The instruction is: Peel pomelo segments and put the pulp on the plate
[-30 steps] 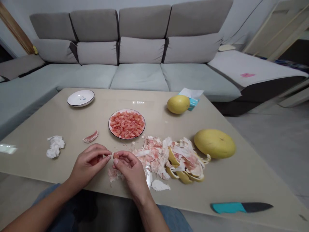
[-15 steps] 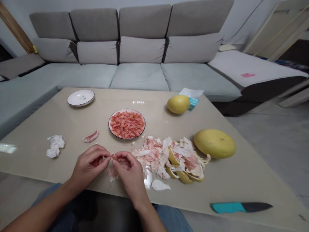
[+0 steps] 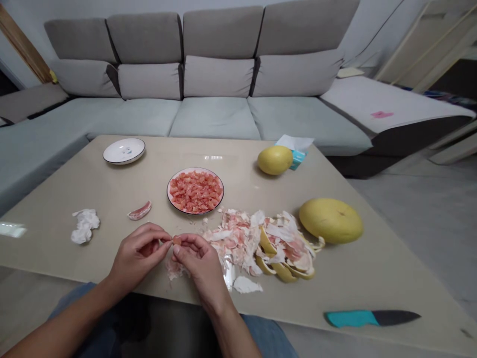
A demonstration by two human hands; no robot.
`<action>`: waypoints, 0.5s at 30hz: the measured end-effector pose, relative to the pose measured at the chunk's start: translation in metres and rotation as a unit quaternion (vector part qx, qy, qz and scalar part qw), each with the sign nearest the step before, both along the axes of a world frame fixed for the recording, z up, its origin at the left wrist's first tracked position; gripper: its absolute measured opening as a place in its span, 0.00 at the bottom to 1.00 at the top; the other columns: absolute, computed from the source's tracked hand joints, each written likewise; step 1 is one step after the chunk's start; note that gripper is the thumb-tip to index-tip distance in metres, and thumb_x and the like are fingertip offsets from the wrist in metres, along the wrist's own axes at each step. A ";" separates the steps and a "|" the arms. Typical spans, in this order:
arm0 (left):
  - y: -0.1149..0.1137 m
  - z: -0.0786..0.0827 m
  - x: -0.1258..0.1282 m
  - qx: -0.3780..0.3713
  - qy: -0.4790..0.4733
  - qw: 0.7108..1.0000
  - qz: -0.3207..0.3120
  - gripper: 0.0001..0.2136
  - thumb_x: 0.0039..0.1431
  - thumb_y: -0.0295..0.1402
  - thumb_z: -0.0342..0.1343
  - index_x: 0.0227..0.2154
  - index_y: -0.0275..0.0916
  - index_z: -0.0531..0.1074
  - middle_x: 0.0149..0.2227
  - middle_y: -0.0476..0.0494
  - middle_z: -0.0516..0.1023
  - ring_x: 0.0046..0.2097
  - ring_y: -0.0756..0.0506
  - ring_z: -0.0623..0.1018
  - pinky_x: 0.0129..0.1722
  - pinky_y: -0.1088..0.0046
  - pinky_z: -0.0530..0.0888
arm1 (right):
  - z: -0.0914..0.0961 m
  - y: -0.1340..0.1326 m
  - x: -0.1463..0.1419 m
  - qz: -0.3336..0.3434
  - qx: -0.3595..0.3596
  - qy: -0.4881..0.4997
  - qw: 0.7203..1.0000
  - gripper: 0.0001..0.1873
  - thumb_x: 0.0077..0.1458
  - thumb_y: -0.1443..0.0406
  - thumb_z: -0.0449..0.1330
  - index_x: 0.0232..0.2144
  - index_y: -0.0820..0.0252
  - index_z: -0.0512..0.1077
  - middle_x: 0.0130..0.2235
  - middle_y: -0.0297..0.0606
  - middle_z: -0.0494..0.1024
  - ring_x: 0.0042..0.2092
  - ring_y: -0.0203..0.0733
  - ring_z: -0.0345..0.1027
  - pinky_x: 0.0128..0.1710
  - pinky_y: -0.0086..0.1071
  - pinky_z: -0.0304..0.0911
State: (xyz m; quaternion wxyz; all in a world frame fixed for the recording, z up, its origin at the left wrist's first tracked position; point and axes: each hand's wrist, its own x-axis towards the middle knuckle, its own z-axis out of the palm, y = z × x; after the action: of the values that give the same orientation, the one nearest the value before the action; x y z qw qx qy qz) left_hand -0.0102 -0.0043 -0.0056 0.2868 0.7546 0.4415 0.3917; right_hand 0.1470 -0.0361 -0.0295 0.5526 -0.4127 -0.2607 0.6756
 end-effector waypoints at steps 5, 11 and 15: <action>0.000 -0.001 -0.001 0.004 0.007 1.000 -0.002 0.04 0.57 0.28 0.58 0.33 0.39 0.78 0.33 0.46 0.75 0.24 0.54 0.69 0.22 0.79 0.67 | 0.000 -0.001 -0.002 -0.010 0.016 -0.039 0.999 0.15 0.43 0.60 0.73 0.33 0.58 0.76 0.34 0.33 0.79 0.36 0.35 0.71 0.38 0.27 0.67; 0.000 0.001 0.000 -0.013 0.005 1.000 -0.001 0.05 0.57 0.27 0.56 0.31 0.38 0.77 0.32 0.45 0.74 0.25 0.53 0.70 0.23 0.78 0.68 | 0.001 -0.002 -0.003 -0.014 0.026 -0.070 0.997 0.15 0.43 0.60 0.72 0.33 0.58 0.76 0.34 0.34 0.79 0.37 0.38 0.72 0.39 0.30 0.67; 0.000 0.003 0.001 -0.024 -0.007 1.000 -0.006 0.04 0.56 0.27 0.56 0.29 0.38 0.76 0.32 0.45 0.74 0.27 0.52 0.71 0.24 0.78 0.68 | 0.003 -0.002 -0.004 -0.011 0.021 -0.066 0.998 0.15 0.42 0.60 0.72 0.32 0.58 0.76 0.33 0.34 0.79 0.36 0.38 0.72 0.38 0.31 0.67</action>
State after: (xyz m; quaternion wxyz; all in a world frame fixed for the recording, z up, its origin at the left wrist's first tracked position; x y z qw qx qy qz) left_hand -0.0088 -0.0045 -0.0030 0.3098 0.7478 0.4440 0.3843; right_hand 0.1428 -0.0380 -0.0260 0.5500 -0.4470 -0.3063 0.6355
